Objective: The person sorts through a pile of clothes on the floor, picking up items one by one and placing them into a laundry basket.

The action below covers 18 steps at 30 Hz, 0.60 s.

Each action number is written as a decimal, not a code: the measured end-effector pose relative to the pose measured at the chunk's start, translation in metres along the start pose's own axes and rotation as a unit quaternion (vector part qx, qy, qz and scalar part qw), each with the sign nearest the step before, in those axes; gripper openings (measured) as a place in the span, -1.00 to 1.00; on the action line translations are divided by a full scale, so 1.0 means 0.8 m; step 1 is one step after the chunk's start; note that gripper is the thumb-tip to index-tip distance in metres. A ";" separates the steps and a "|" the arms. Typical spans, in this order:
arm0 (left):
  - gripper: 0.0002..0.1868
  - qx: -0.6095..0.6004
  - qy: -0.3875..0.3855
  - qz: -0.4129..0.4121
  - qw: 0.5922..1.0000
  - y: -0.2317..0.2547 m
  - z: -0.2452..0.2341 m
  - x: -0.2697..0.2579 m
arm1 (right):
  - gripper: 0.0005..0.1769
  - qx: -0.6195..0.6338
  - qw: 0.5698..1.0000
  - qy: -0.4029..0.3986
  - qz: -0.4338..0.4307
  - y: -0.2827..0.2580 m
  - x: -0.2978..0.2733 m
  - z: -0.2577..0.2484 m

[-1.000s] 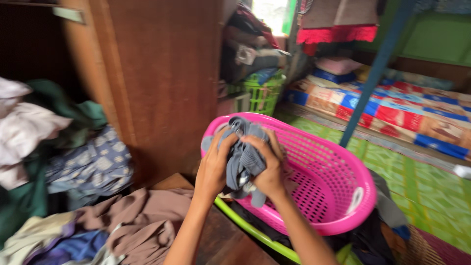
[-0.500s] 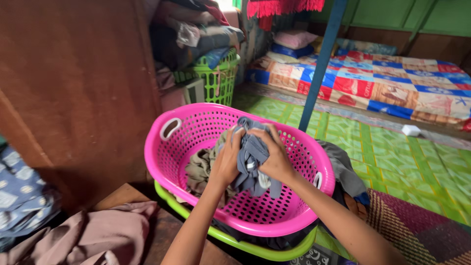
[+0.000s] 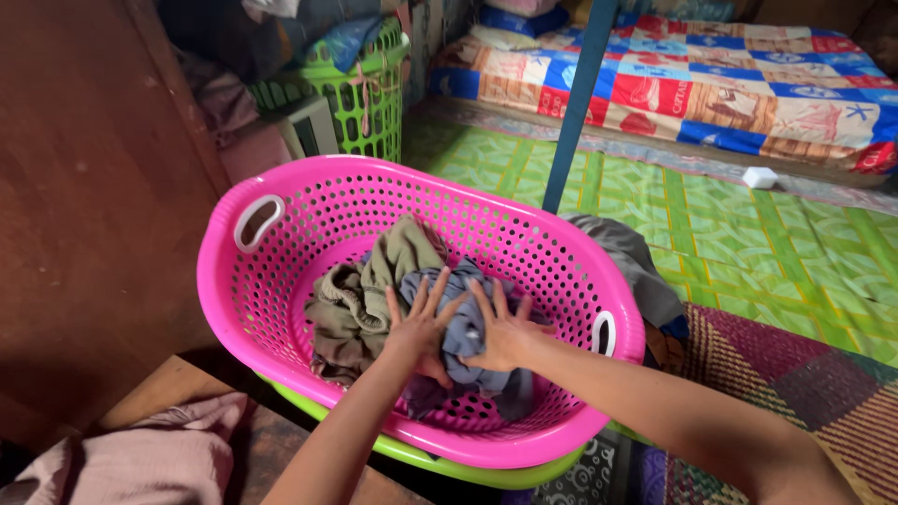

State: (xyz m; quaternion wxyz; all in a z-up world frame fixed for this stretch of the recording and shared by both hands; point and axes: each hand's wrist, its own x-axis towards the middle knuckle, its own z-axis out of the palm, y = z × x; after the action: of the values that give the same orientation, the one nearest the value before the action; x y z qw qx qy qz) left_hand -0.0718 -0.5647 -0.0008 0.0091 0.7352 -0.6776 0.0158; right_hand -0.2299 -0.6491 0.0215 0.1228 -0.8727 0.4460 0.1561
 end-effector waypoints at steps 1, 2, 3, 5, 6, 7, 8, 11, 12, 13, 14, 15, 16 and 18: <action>0.78 -0.023 -0.030 0.011 0.999 0.004 0.000 0.000 | 0.40 -0.058 0.998 -0.019 -0.029 0.008 0.016 0.015; 0.78 -0.027 -0.035 0.016 0.999 0.007 0.001 0.000 | 0.32 -0.114 0.991 -0.036 -0.060 0.016 0.037 0.029; 0.79 -0.031 -0.039 0.022 0.999 0.011 0.002 -0.002 | 0.26 -0.169 0.980 -0.052 -0.091 0.025 0.054 0.043; 0.79 -0.045 -0.053 0.030 0.997 0.011 -0.004 -0.004 | 0.41 -0.143 0.984 -0.068 -0.085 0.038 0.083 0.057; 0.80 -0.057 -0.062 0.033 0.996 0.008 -0.008 -0.002 | 0.49 -0.134 0.985 -0.074 -0.083 0.043 0.092 0.058; 0.80 -0.070 -0.071 0.036 0.994 0.005 -0.011 -0.002 | 0.62 -0.135 0.985 -0.059 -0.092 0.050 0.095 0.057; 0.78 -0.082 -0.062 0.044 0.994 0.003 -0.012 -0.007 | 0.76 -0.134 0.985 -0.043 -0.103 0.054 0.094 0.053; 0.71 -0.135 -0.025 0.053 0.989 -0.006 -0.019 -0.024 | 0.93 -0.114 0.987 -0.027 -0.113 0.056 0.078 0.015; 0.67 -0.165 -0.008 0.046 0.985 -0.008 -0.019 -0.033 | 0.94 -0.105 0.987 -0.029 -0.115 0.050 0.070 -0.003; 0.63 -0.193 0.009 0.038 0.980 -0.011 -0.021 -0.043 | 0.93 -0.052 0.990 -0.015 -0.133 0.047 0.056 -0.019; 0.59 -0.202 0.042 0.029 0.978 -0.017 -0.027 -0.055 | 0.92 0.001 0.988 -0.002 -0.152 0.041 0.039 -0.036; 0.54 -0.210 0.075 0.020 0.975 -0.025 -0.036 -0.067 | 0.86 0.029 0.983 0.024 -0.178 0.033 0.022 -0.052; 0.50 -0.217 0.108 0.009 0.970 -0.034 -0.042 -0.083 | 0.81 0.057 0.976 0.048 -0.206 0.022 0.006 -0.064; 0.43 -0.218 0.152 -0.028 0.964 -0.055 -0.059 -0.122 | 0.65 0.107 0.955 0.117 -0.250 -0.018 -0.020 -0.077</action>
State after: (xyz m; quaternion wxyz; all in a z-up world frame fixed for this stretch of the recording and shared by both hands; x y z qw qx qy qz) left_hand -0.0362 -0.4623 0.0436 0.2728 0.7233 -0.6341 -0.0211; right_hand -0.2172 -0.6508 0.0854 0.1979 -0.9502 0.2387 -0.0317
